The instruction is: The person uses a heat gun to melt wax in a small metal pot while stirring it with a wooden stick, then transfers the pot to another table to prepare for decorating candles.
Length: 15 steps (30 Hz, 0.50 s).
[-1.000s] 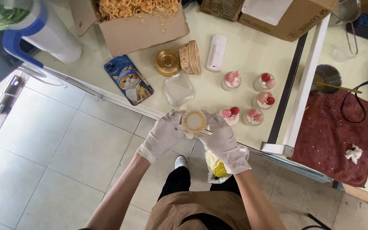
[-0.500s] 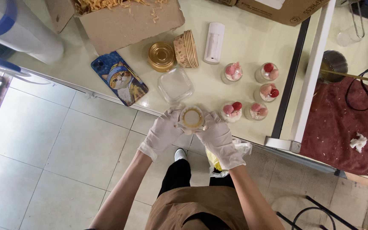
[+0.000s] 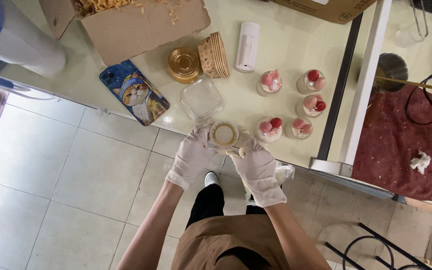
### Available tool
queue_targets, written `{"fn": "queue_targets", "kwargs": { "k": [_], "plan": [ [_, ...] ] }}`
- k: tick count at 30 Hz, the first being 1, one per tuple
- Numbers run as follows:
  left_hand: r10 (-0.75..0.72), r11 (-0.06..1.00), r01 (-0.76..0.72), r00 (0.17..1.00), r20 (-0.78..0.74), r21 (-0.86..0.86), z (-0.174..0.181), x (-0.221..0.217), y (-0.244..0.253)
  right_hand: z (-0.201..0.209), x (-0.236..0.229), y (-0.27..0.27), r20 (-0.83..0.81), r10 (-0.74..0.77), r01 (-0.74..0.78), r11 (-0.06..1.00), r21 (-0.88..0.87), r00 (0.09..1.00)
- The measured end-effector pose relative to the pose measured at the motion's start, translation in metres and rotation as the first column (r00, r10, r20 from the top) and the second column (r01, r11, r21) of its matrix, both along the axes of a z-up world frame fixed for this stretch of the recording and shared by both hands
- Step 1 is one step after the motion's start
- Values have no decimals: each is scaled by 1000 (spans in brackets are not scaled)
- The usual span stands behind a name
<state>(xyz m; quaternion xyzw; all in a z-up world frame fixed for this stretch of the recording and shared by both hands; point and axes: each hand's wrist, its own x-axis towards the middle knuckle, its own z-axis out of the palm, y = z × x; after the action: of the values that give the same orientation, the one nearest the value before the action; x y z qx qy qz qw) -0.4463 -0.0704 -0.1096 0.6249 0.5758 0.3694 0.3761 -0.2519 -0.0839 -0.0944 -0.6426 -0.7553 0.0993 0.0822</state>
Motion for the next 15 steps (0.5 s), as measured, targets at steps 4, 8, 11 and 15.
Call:
{"fn": "queue_targets", "kwargs": {
  "k": [4, 8, 11, 15],
  "plan": [
    [15, 994, -23, 997, -71, -105, 11, 3, -3, 3, 14, -24, -119, -22, 27, 999, 42, 993],
    [37, 984, -43, 999, -37, -173, 25, 8, -4, 10, 30, -26, -264, -132, 147, 989, 36, 955],
    [47, 998, -44, 997, -59, 53, 32, 12, -4, 16, 36, -21, -278, -69, 118, 979, 163, 958],
    [87, 991, -94, 993, -78, -91, 38, 19, -5, 15, 36, -11, -238, -61, 115, 969, 220, 969]
  ]
}}
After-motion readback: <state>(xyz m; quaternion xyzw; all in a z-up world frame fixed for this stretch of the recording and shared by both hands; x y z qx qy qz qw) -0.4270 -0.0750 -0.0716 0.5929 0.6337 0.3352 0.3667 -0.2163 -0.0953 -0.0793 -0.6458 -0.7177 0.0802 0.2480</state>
